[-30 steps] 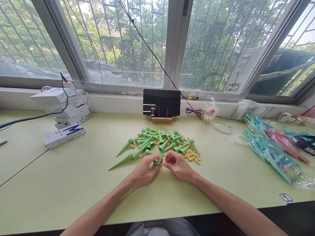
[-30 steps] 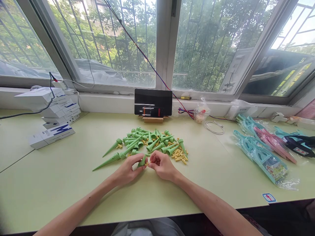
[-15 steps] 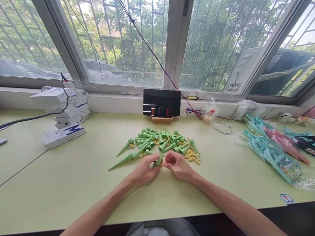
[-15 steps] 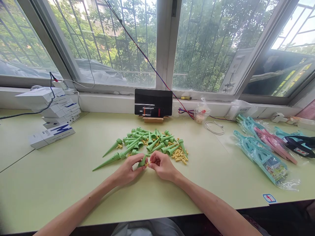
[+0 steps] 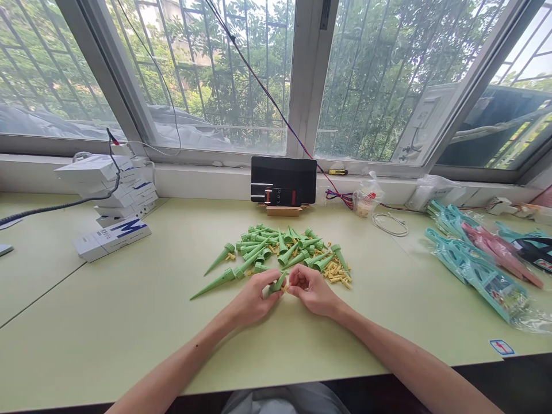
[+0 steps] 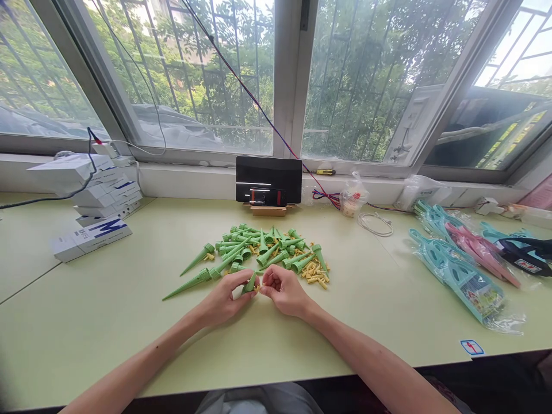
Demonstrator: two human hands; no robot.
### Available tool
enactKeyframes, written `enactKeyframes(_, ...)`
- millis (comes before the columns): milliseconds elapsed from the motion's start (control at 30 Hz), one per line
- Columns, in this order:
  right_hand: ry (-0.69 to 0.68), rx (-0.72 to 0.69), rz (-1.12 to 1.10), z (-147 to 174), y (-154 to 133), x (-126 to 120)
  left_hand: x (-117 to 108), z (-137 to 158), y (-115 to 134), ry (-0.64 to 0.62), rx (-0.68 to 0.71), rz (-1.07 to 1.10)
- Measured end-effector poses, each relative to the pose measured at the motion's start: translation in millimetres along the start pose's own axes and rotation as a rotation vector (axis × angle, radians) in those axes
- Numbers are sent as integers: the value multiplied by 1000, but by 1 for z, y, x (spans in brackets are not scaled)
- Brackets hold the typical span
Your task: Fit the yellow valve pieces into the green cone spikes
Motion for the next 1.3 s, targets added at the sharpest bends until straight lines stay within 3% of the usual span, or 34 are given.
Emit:
enactKeyframes(233,16,4,-4,0,3,0,-1,0,-3,2,-5,-16)
enactKeyframes(467,158,-15,-7,-5,10,-2,-3,-4,-14,50,-96,86)
enactKeyframes(667,161,3,-68,-4,10,-2,-1,-2,-16,94,-119,202)
enactKeyframes(867,122,-22,-28,-1,8,0,0,-3,-13,125,-72,234)
enactKeyframes(1300,117,-72,33,0,3,-1,-1,-5,-18,149,-129,352)
Point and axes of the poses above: each hand's wrist, its own z-axis away from the middle knuckle, its own x-axis out of the palm, y = z × x, the point moved 2 cm from there along -z, towards the middle knuckle, and after that the axes turned 7 degrees about y, right-handed, at the moved point
